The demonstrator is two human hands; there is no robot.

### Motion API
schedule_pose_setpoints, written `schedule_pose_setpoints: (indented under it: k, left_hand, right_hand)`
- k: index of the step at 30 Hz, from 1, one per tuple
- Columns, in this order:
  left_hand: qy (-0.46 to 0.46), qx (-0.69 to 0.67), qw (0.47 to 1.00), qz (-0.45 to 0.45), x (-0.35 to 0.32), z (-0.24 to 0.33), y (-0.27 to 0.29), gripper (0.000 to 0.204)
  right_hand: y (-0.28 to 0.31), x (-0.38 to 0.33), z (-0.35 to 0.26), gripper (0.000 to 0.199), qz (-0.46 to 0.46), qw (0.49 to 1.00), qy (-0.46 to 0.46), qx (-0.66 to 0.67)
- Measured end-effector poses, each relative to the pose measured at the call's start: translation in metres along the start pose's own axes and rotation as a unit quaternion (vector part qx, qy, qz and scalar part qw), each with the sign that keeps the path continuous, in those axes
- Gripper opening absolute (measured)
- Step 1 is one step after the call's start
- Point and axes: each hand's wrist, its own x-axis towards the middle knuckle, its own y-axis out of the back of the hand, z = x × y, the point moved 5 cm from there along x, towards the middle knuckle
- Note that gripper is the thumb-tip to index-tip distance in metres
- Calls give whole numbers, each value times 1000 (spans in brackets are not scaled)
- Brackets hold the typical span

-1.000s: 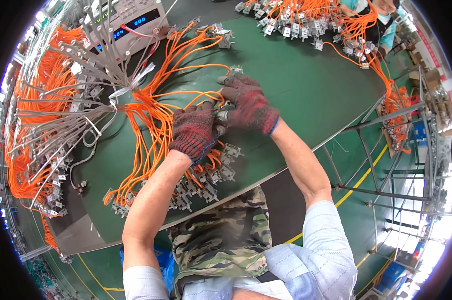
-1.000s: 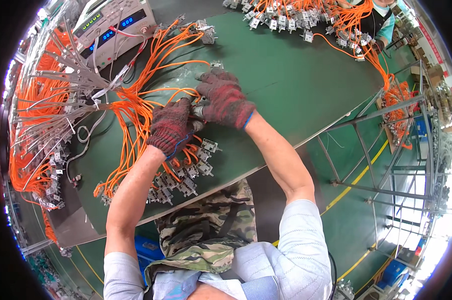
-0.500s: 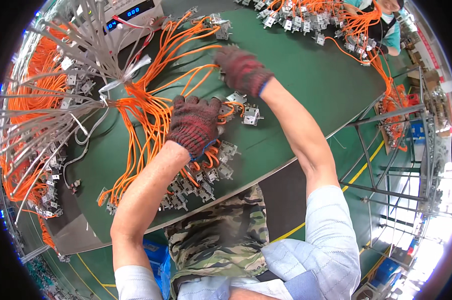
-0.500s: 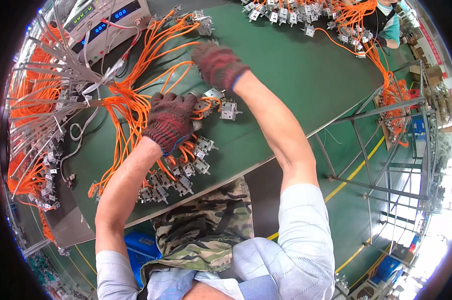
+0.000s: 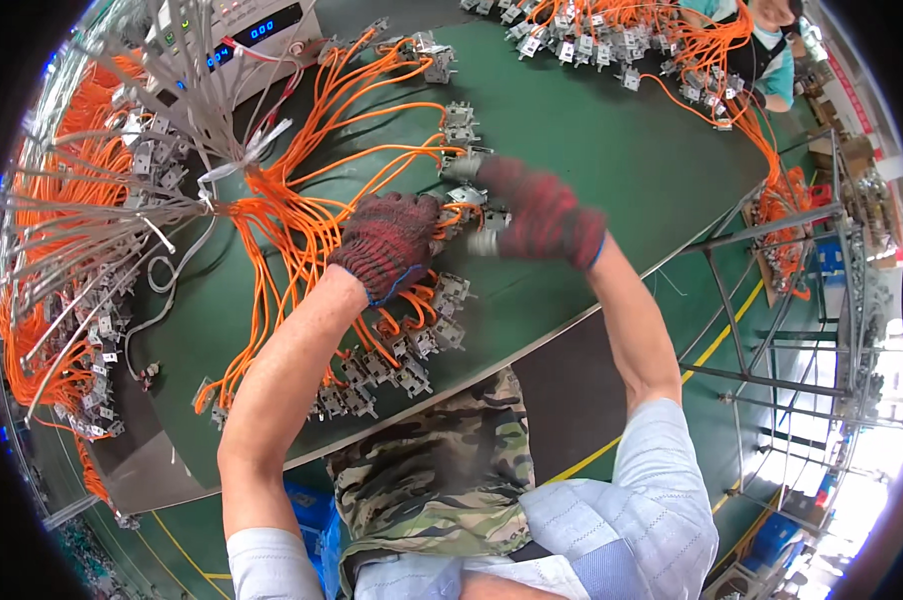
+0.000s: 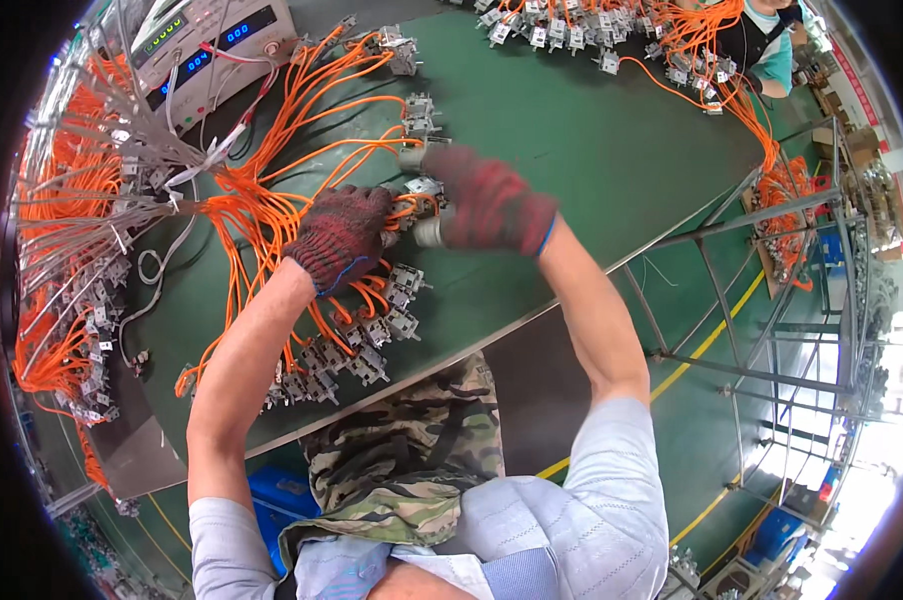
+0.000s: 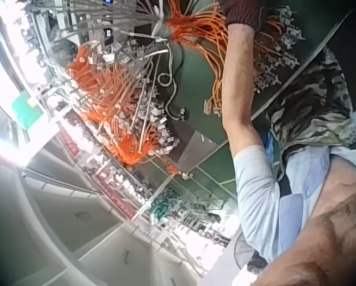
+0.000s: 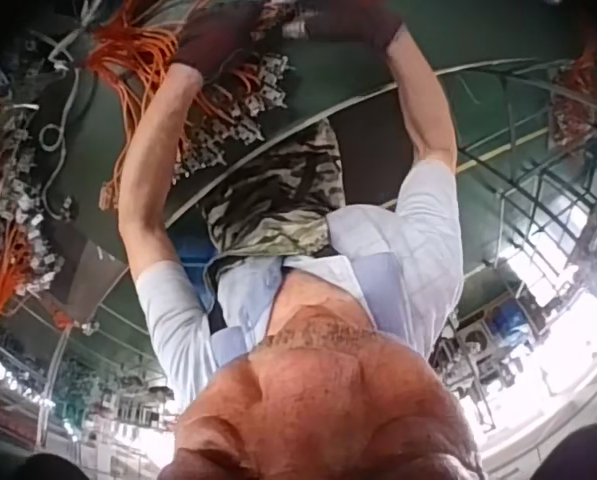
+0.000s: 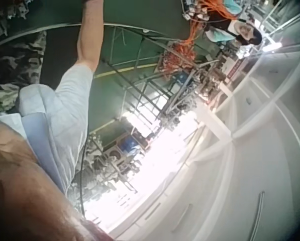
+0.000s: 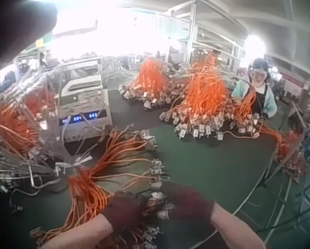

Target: Assembling and organizing wire harness components at a factory workstation.

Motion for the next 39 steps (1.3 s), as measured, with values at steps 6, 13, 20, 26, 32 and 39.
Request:
schedule_pose_setpoints:
  k: [6, 13, 20, 26, 32, 39]
  left_hand:
    - [17, -16, 999, -25, 10, -1, 2, 40]
    - [136, -378, 892, -207, 0, -19, 4, 43]
    - [26, -297, 949, -100, -3, -14, 3, 58]
    - [23, -496, 848, -186, -3, -26, -17, 71]
    - [161, -483, 841, -185, -6, 10, 23, 76]
    - [143, -152, 976, -67, 24, 21, -7, 53]
  right_hand:
    - [-24, -9, 7, 65, 8, 978, 42, -206]
    - [-22, 10, -5, 46, -97, 952, 62, -284]
    - [3, 10, 16, 34, -67, 995, 8, 76]
    - [1, 27, -1, 31, -36, 952, 193, -234]
    - [-14, -12, 7, 30, 129, 947, 206, -211]
    - [-17, -18, 15, 37, 192, 944, 152, -221]
